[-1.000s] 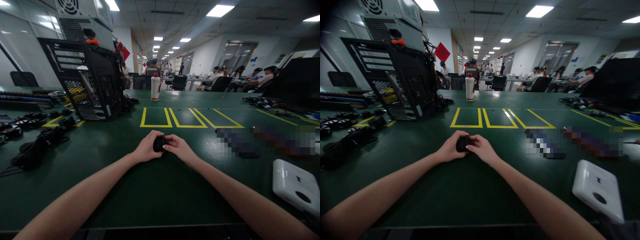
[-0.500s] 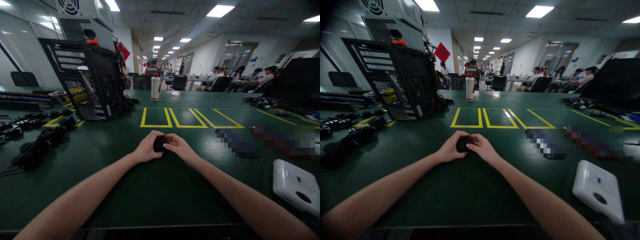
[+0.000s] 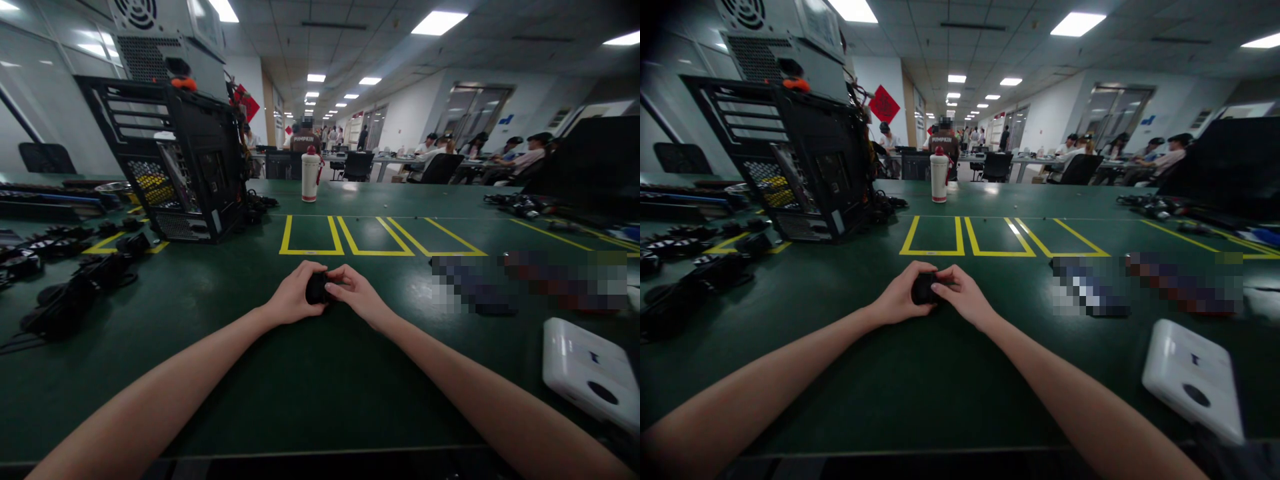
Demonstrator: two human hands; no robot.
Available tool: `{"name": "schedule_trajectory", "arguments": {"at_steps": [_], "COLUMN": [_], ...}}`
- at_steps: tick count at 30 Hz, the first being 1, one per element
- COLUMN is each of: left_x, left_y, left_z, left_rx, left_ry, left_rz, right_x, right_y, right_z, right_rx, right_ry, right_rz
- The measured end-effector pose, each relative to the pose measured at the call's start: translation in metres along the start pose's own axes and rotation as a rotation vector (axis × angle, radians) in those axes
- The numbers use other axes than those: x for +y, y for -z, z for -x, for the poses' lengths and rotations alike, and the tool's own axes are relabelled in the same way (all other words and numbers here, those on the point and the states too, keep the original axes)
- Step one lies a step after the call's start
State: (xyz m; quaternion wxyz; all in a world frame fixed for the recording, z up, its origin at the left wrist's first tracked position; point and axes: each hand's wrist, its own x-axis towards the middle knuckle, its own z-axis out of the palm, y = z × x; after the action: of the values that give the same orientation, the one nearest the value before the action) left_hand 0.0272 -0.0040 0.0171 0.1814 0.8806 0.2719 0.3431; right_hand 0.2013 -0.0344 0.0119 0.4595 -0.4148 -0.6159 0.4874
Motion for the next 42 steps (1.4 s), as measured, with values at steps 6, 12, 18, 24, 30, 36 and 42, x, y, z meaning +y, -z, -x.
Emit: {"name": "schedule_trajectory", "arguments": {"at_steps": [6, 12, 18, 24, 30, 36, 42], "left_x": [0.0005, 0.0019, -0.0008, -0.0006, 0.0, -0.0007, -0.0002], "left_y": [0.001, 0.0019, -0.0012, -0.0007, -0.0004, -0.001, -0.0008], "left_z": [0.0004, 0.0006, 0.0002, 0.0, -0.0002, 0.0004, -0.0002], "left_rx": [-0.013, -0.023, -0.003, -0.008, -0.003, 0.006, -0.001], "left_ry": [0.012, 0.018, 0.006, 0.008, 0.022, 0.036, 0.013], "left_rz": [0.005, -0.001, -0.01, -0.007, -0.007, 0.002, 0.003], "right_x": [-0.0036, -0.0066, -0.0032, 0.0, -0.0023, -0.0049, -0.0052], "right_y": [-0.0005, 0.0006, -0.0035, -0.0027, -0.0014, -0.0038, -0.0042], "right_z": [-0.0006, 0.0017, 0.0029, 0.0008, 0.0021, 0.0045, 0.0016], "right_rx": [0.009, -0.025, 0.015, 0.063, 0.02, 0.036, 0.087], "right_ry": [-0.023, -0.027, -0.002, 0.032, -0.01, 0.026, 0.037], "right_rz": [-0.002, -0.01, -0.05, -0.03, -0.002, -0.021, -0.02]}}
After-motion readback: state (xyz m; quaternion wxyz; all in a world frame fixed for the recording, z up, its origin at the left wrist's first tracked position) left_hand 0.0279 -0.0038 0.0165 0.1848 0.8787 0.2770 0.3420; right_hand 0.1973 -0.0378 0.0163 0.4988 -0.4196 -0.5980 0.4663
